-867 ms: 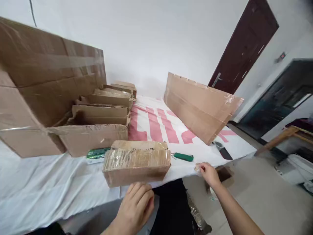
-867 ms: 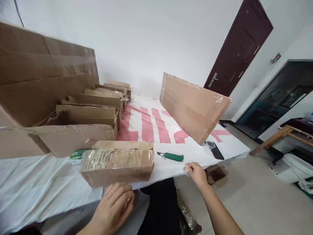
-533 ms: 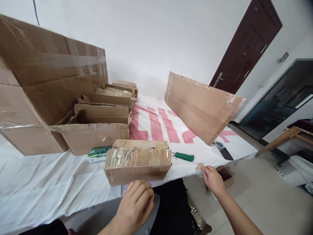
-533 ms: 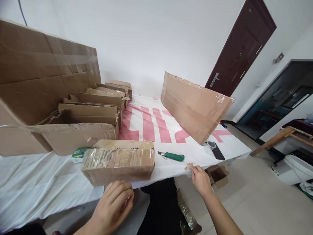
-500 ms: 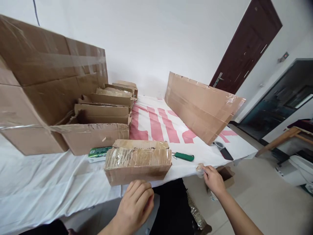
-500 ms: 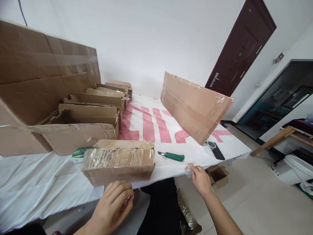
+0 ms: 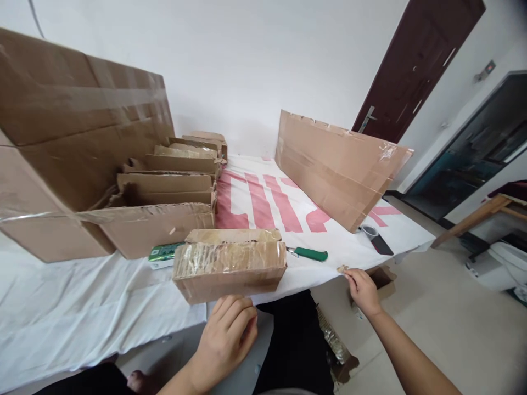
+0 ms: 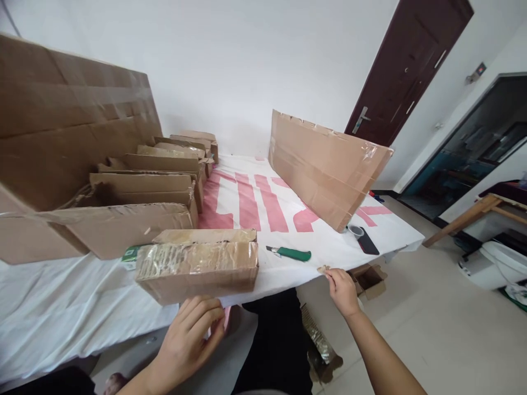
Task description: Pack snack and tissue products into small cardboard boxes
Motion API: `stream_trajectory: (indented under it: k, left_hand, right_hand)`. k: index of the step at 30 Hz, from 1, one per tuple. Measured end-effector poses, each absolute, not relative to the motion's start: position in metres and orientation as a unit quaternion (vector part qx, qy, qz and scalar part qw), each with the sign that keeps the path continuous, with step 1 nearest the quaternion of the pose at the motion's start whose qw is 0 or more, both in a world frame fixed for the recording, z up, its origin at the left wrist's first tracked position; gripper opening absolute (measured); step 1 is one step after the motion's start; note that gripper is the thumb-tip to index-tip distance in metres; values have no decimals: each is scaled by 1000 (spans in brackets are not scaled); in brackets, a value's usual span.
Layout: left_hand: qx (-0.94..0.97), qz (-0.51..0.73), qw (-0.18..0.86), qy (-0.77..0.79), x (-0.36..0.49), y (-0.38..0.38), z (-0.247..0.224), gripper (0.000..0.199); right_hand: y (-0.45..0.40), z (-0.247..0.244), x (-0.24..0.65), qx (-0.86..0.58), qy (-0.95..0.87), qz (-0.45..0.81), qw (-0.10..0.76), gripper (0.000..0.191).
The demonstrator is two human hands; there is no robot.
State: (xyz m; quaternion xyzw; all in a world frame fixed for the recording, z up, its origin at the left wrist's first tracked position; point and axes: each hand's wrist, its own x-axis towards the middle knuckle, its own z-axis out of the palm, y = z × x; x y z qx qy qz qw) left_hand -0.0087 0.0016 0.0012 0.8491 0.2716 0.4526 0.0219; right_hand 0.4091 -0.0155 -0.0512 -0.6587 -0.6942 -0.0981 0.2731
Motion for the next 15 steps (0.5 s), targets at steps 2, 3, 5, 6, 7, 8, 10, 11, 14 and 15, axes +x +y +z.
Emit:
stream_trajectory:
  k: [2, 3, 5, 6, 7, 8, 10, 11, 14, 15]
  left_hand:
    - [852, 450, 16, 268, -8, 2, 0, 14]
    - [854, 448, 13, 265, -8, 3, 0, 13]
    - [858, 443, 8, 261, -7, 3, -1, 12]
    - [859, 441, 8, 260, -7, 4, -2, 12]
    - [861, 439, 10, 259, -6, 4, -3, 12]
    - [862, 436, 12, 259, -5, 4, -4, 12]
    - [865, 431, 18, 257, -2, 4, -6, 12]
    - [868, 426, 20, 255, -1, 4, -8, 12]
    - [876, 413, 25, 246, 3, 2, -12, 12]
    - [879, 410, 26, 243, 5, 2, -14, 12]
  right_hand:
    - [-24, -64, 416, -678, -667, -97, 292, 27]
    - [-29, -72, 419, -691, -652, -94, 297, 29]
    - [-41, -91, 424, -722, -621, -79, 294, 32]
    - [-47, -103, 427, -738, -608, -65, 284, 33]
    - [-54, -115, 428, -753, -599, -46, 268, 33]
    - [-60, -128, 428, -767, -592, -23, 247, 31]
    - [-73, -157, 425, -787, -586, 36, 192, 24]
    - [-79, -172, 422, -793, -583, 68, 161, 21]
    - [-95, -214, 406, -806, -566, 159, 74, 19]
    - [-98, -225, 400, -811, -554, 182, 52, 20]
